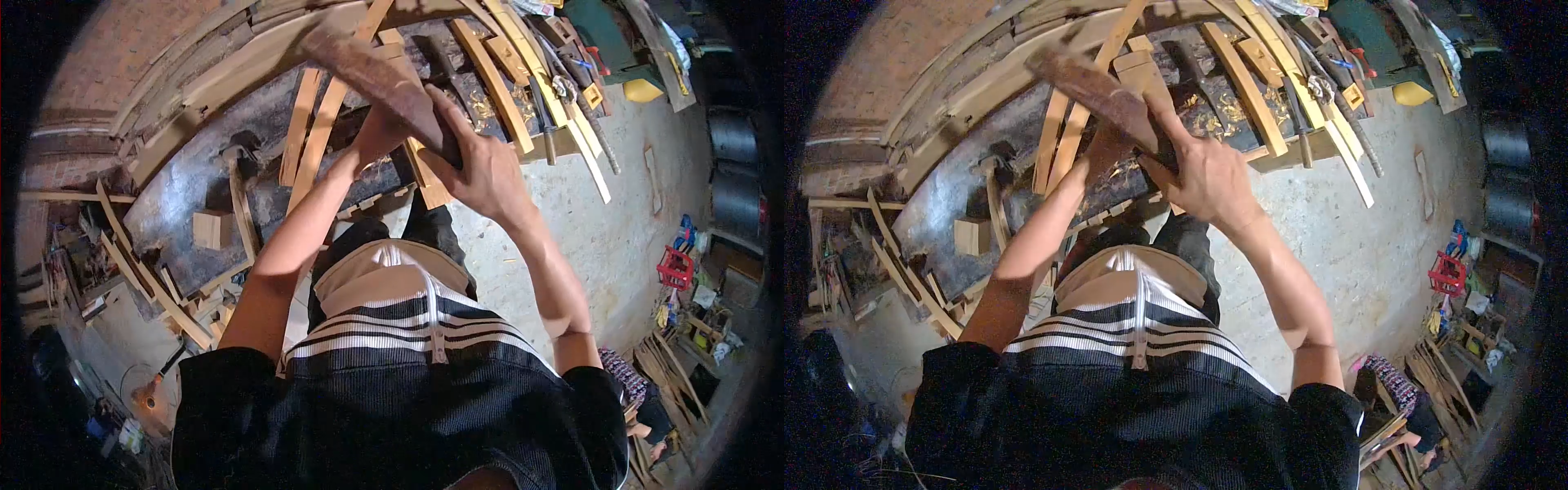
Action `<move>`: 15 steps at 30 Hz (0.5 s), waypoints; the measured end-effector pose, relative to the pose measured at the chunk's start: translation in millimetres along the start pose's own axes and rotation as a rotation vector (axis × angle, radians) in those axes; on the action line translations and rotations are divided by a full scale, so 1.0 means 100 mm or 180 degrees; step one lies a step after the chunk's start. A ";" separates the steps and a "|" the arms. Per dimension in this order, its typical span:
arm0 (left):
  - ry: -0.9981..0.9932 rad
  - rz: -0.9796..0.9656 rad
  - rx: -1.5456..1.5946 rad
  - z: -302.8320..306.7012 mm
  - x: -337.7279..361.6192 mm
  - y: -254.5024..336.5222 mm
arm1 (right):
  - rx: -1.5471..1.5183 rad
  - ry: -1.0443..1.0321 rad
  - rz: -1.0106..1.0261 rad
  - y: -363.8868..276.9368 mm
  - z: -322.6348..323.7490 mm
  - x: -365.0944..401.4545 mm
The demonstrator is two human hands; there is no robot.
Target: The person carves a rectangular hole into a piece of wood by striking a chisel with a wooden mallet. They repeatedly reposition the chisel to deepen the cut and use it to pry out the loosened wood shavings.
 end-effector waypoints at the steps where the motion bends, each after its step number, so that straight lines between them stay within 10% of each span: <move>1: -0.0250 0.0126 -0.0151 0.00 0.05 -0.03 | -0.0285 0.0263 0.0340 -0.05 0.05 0.02; 5: 0.0457 0.0595 0.1293 0.14 0.34 -0.20 | -0.0489 0.0362 0.0172 0.13 -0.02 -0.02; 8: 0.0168 0.0384 -0.0449 0.38 0.43 -0.21 | -0.0888 0.0559 0.0021 0.34 -0.04 -0.01; 15: 0.0446 0.0577 0.0413 0.53 0.63 -0.41 | -0.1505 0.0209 -0.0563 0.67 -0.16 0.03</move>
Point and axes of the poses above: each hand's wrist, its own x-axis away from the middle knuckle, its own z-axis out of the back of the hand, y = z × x, the point moved 9 cm from there along -x, towards the middle knuckle, and after that the axes turned 12 degrees about -z, right-handed, at the moved point
